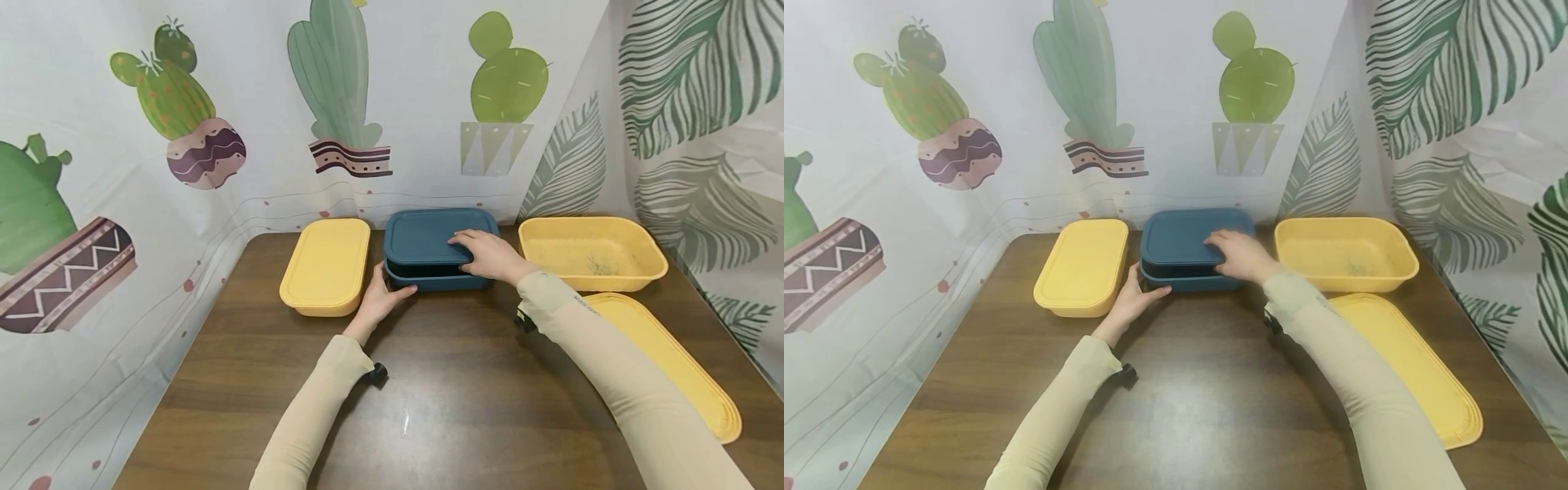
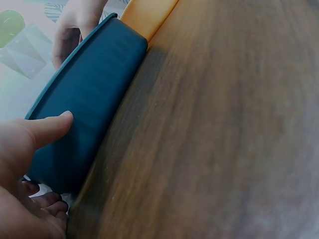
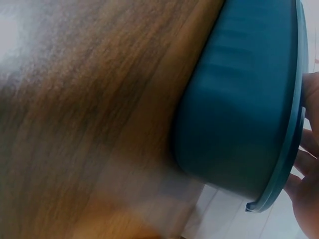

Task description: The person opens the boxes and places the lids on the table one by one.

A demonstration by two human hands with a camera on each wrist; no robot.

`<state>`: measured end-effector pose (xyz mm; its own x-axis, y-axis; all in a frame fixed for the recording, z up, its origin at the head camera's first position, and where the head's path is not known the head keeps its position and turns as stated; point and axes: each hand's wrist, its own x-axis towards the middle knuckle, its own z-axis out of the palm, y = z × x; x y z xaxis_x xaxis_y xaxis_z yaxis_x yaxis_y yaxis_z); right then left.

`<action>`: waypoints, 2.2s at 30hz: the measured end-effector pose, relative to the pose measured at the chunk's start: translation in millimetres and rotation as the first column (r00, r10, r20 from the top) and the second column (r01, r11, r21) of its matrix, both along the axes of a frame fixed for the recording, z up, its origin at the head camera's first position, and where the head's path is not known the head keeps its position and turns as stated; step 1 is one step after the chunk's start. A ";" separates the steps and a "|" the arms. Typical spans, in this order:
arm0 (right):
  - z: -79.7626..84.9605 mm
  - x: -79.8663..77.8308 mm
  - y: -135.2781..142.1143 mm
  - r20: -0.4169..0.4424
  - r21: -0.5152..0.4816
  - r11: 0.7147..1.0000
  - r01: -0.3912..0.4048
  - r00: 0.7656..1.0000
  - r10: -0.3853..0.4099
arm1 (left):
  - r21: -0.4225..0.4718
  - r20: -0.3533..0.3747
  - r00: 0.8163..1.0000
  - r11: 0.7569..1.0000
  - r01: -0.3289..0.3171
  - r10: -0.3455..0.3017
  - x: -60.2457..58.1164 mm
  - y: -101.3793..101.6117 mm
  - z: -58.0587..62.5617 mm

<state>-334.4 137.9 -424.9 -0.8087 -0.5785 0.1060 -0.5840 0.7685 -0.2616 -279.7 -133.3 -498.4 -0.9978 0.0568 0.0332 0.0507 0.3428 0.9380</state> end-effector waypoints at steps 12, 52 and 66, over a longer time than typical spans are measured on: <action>4.1 0.9 -0.3 -0.086 0.037 0.999 -0.011 0.996 0.015 | -0.001 -0.011 1.000 1.000 -0.002 0.002 0.1 -0.5 -0.6; 13.5 4.0 -6.2 -0.336 -0.117 0.993 -0.016 0.941 -0.025 | -0.017 -0.007 1.000 1.000 -0.009 0.009 -0.6 0.0 0.2; 20.2 6.8 -0.1 -0.423 -0.189 0.981 -0.031 0.905 -0.053 | -0.034 -0.051 0.999 0.999 -0.001 0.000 0.0 1.6 -3.9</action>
<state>-327.7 137.8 -404.7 -0.6689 -0.5051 0.5454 -0.6630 0.7372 -0.1304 -279.8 -131.8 -502.3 -0.9949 0.0582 0.0821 0.0979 0.3742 0.9221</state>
